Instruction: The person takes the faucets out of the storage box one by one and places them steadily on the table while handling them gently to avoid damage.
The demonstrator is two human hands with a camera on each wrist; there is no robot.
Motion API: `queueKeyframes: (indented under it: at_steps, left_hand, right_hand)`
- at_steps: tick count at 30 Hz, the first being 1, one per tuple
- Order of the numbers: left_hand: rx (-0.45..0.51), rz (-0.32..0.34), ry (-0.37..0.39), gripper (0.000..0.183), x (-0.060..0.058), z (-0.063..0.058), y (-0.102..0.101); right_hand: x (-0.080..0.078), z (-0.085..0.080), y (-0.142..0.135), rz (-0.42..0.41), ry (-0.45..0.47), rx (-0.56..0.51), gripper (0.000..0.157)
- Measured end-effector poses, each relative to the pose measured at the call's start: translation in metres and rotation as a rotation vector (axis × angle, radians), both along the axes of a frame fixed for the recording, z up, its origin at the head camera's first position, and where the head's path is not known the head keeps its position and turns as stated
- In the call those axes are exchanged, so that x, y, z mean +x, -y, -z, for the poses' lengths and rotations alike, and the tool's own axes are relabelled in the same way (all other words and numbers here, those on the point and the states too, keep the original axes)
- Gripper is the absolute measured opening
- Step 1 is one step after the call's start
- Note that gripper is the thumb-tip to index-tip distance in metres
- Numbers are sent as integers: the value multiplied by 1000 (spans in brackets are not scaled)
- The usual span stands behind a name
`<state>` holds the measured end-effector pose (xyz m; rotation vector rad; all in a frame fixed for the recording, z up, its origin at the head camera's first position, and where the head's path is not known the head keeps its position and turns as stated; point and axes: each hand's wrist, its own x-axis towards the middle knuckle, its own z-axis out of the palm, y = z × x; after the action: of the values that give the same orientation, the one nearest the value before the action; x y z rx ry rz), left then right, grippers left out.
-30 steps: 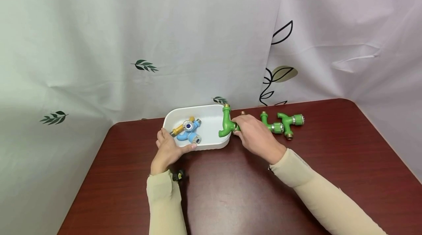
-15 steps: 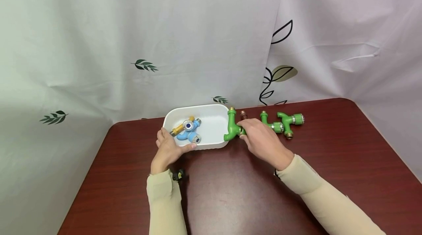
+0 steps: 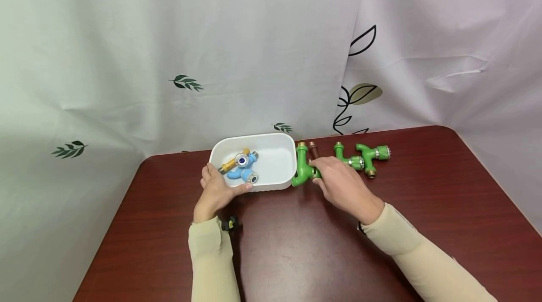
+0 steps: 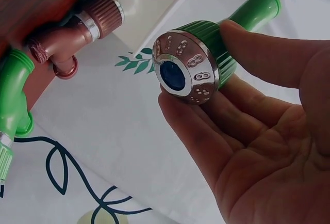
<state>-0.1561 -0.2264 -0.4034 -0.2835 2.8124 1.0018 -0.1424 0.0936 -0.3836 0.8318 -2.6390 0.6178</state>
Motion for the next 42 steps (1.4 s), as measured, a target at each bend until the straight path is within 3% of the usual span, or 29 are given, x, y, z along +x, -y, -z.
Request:
queueKeyframes:
  at_steps: [22,42]
  left_hand:
    - [-3,-10,1,136,0,0,0]
    - [-7,-9,0,136,0,0,0]
  right_hand:
    - [12,9,-6,-14,25,65,34]
    - [17,19,-6,-32,121,172,25]
